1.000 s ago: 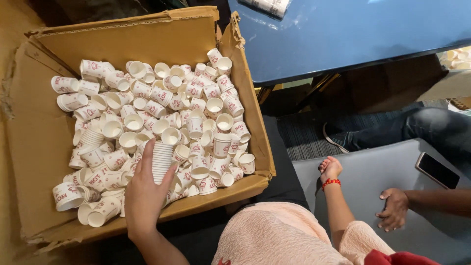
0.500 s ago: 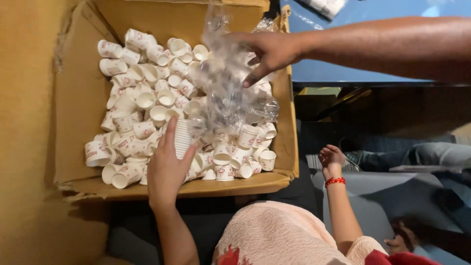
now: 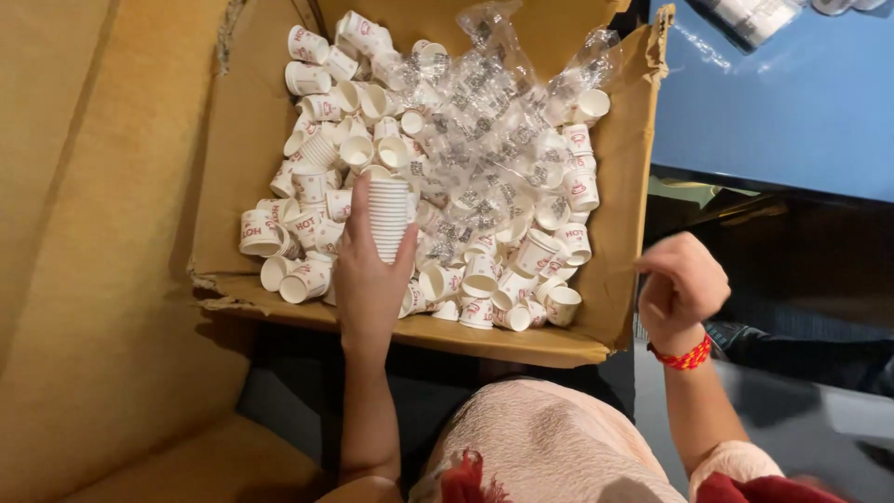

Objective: The recorder is stacking and organizing paper cups from a box and placing them into a plastic sleeve.

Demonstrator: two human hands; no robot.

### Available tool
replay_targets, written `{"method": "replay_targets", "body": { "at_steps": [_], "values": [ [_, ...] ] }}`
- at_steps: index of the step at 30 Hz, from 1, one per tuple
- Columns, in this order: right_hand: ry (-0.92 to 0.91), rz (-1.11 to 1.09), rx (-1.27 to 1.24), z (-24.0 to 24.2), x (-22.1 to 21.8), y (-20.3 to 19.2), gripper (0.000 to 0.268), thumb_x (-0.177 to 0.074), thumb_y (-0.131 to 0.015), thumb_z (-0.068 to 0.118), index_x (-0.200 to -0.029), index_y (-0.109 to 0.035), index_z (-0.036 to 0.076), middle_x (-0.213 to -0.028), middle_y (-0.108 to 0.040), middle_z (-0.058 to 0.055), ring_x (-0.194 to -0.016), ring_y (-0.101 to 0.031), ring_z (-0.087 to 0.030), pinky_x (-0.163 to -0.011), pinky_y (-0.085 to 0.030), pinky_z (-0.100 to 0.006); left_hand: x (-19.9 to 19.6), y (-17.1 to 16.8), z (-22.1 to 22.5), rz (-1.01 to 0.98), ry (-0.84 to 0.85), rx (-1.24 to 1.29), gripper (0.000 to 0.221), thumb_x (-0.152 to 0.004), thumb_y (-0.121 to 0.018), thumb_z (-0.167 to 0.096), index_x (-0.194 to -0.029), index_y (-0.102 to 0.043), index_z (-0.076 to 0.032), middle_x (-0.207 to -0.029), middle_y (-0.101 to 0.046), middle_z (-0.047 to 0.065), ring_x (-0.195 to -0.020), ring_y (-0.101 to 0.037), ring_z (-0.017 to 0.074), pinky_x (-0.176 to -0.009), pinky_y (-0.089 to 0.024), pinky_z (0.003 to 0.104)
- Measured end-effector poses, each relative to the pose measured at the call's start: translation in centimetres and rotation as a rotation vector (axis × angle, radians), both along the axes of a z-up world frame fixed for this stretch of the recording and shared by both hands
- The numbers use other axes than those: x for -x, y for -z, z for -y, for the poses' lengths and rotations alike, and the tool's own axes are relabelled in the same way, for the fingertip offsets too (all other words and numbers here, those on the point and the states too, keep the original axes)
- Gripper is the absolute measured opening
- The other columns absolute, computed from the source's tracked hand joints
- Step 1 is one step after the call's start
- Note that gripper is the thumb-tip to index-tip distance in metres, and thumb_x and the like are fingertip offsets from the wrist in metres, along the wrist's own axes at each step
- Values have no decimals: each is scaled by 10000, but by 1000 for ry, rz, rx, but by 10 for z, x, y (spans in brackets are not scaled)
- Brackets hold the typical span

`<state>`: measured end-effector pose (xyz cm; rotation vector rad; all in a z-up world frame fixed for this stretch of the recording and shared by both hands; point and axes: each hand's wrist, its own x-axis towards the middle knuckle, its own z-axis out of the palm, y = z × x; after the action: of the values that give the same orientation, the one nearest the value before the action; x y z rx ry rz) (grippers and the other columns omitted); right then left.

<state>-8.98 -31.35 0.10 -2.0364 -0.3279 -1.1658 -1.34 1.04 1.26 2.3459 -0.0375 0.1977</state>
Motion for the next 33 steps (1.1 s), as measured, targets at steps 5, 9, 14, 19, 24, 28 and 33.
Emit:
{"method": "replay_targets", "body": {
  "at_steps": [5, 9, 14, 19, 24, 28, 33],
  "values": [
    [-227, -389, 375, -31, -54, -53, 325, -770, -587, -189, -988, -694, 27, -926, -655, -103, -795, -640, -269, -668, -505, -351, 2, 3, -2, 122, 47, 39, 759, -972, -721, -285, -1595, -302, -171, -1367, -633, 264, -1200, -657, 435, -934, -547, 488],
    [-343, -479, 497, -44, -94, -68, 293, -839, -637, -107, -1068, -707, 63, -1029, -671, -87, -841, -653, -275, -687, -530, -379, 1, 1, 0, 170, 51, 28, 748, -989, -715, -290, -1601, -303, -161, -1405, -619, 275, -1228, -643, 443, -964, -541, 487],
    [-413, -449, 662, -60, -138, -59, 243, -884, -661, -22, -1098, -709, 80, -1002, -663, -83, -905, -652, -285, -739, -546, -398, -1, 3, 0, 73, 28, -3, 748, -976, -709, -334, -1587, -311, -166, -1342, -639, 267, -1170, -663, 439, -913, -548, 495],
    [-477, -424, 784, -83, -161, -53, 233, -888, -713, 83, -1121, -714, 69, -1005, -659, -87, -951, -622, -288, -800, -532, -401, -2, 6, -1, 72, 23, -16, 749, -975, -706, -348, -1588, -315, -170, -1297, -655, 271, -1132, -680, 444, -900, -556, 512],
    [-473, -390, 798, -86, -174, -37, 185, -815, -754, 173, -952, -710, 57, -1015, -665, -82, -1005, -605, -292, -879, -480, -410, -3, 8, -1, 98, 24, -22, 767, -957, -723, -358, -1582, -319, -169, -1271, -666, 271, -1089, -696, 426, -859, -570, 509],
    [-425, -392, 760, -82, -170, -40, 96, -877, -747, 158, -920, -713, 81, -965, -662, -58, -987, -608, -275, -904, -471, -401, 10, -14, 1, 5, 26, 149, 738, -967, -712, -363, -1576, -332, -192, -1245, -710, 219, -1049, -758, 329, -840, -605, 428],
    [-411, -277, 779, -91, -142, -61, 113, -872, -749, 171, -901, -698, 74, -882, -643, -64, -929, -600, -264, -934, -471, -400, 39, -28, 24, -265, 559, 941, 916, -925, -758, -302, -1651, -217, -159, -1257, -684, 193, -1049, -714, 232, -880, -638, 383]
  ]
}}
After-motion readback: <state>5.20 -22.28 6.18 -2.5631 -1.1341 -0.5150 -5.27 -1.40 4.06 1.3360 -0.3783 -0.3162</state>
